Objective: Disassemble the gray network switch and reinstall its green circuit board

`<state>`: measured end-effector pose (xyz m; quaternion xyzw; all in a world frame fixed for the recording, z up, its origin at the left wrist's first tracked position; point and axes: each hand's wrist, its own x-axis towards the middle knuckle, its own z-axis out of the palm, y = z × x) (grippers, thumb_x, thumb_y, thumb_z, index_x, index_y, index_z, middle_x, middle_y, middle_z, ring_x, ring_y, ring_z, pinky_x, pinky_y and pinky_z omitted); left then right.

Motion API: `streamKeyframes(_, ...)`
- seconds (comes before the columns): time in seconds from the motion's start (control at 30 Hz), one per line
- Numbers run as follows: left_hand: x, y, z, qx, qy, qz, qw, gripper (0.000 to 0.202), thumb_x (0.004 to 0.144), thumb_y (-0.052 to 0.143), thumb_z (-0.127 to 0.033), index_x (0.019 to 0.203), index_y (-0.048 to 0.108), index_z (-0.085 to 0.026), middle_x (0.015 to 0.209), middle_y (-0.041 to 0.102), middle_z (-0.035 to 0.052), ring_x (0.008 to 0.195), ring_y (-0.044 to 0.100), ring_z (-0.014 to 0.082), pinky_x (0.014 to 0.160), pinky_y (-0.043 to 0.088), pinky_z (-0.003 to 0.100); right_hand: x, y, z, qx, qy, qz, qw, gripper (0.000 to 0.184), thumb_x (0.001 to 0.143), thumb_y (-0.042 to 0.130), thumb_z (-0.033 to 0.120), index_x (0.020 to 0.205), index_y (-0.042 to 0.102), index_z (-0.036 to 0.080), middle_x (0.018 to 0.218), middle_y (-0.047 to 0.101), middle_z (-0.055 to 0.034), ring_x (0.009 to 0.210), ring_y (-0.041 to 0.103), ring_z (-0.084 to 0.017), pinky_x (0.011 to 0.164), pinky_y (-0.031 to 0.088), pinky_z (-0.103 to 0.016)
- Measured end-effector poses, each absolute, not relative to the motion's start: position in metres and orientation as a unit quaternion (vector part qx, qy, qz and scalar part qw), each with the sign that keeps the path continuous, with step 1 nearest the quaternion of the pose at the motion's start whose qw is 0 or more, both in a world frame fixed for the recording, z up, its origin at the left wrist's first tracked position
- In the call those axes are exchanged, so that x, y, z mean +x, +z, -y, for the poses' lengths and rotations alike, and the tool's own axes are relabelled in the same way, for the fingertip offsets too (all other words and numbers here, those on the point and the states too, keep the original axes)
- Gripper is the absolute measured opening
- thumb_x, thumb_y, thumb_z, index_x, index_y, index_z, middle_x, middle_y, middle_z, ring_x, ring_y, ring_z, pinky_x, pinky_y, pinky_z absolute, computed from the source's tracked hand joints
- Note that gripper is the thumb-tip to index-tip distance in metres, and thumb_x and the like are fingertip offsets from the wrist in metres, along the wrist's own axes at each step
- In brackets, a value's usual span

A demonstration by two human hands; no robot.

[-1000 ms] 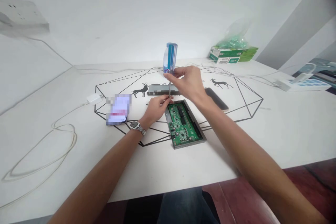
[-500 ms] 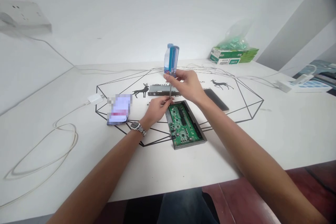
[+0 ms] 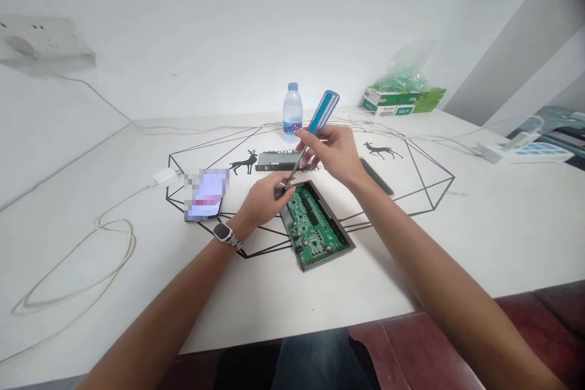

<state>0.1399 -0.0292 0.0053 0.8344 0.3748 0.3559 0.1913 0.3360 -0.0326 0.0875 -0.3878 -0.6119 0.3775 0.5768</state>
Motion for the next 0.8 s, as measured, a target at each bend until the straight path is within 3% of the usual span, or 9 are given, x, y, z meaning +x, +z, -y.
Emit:
streamKeyframes(0.17,0.127,0.002,0.027,0.837,0.332,-0.389,0.193,0.025,0.096,0.062,-0.038,0.113,0.068,-0.020,0.110,0.074,0.0076,0.090,0.069,0.0214,0.086,0.054,0.036,0.336,0.088,0.028,-0.353,0.420,0.593,0.589,0.042,0.083,0.076,0.060,0.092,0.069,0.020,0.078,0.072,-0.0022,0.054,0.063,-0.012,0.047,0.050,-0.027)
streamKeyframes(0.4,0.135,0.032,0.022,0.915,0.228,-0.310,0.120,0.037,0.098,0.059,-0.047,0.125,0.067,-0.022,0.128,0.069,0.0120,0.118,0.064,0.0288,0.101,0.049,0.044,0.384,0.095,0.031,-0.373,0.391,0.420,0.730,0.042,0.081,0.072,0.065,0.084,0.062,0.025,0.069,0.065,0.0012,0.046,0.051,-0.010,0.043,0.045,-0.027)
streamKeyframes(0.53,0.169,0.052,0.016,0.967,0.120,-0.187,0.122,0.051,0.082,0.076,-0.061,0.118,0.072,-0.026,0.135,0.069,0.0104,0.120,0.064,0.0316,0.103,0.046,0.044,0.415,0.084,0.028,-0.337,0.459,0.309,0.762,0.035,0.082,0.074,0.056,0.078,0.058,0.024,0.060,0.057,0.0051,0.041,0.040,-0.007,0.037,0.038,-0.024)
streamKeyframes(0.63,0.199,0.057,0.011,0.975,0.099,-0.126,0.150,0.051,0.068,0.080,-0.073,0.091,0.076,-0.027,0.098,0.076,0.0062,0.093,0.069,0.0264,0.091,0.049,0.038,0.425,0.075,0.022,-0.320,0.512,0.252,0.756,0.031,0.082,0.074,0.046,0.074,0.055,0.023,0.055,0.053,0.0068,0.039,0.036,-0.005,0.037,0.035,-0.020)
streamKeyframes(0.7,0.214,0.059,0.009,0.976,0.095,-0.108,0.165,0.051,0.065,0.079,-0.077,0.068,0.070,-0.027,0.073,0.069,0.0035,0.074,0.065,0.0231,0.080,0.048,0.036,0.426,0.072,0.019,-0.321,0.527,0.241,0.749,0.032,0.081,0.075,0.045,0.073,0.054,0.022,0.054,0.053,0.0070,0.038,0.036,-0.005,0.037,0.034,-0.019)
streamKeyframes(0.8,0.224,0.060,0.008,0.981,0.075,-0.103,0.143,0.056,0.067,0.076,-0.078,0.054,0.060,-0.026,0.062,0.062,0.0036,0.065,0.059,0.0219,0.072,0.044,0.037,0.427,0.070,0.016,-0.323,0.542,0.240,0.737,0.033,0.081,0.076,0.045,0.073,0.053,0.022,0.055,0.054,0.0067,0.039,0.038,-0.004,0.037,0.034,-0.017)
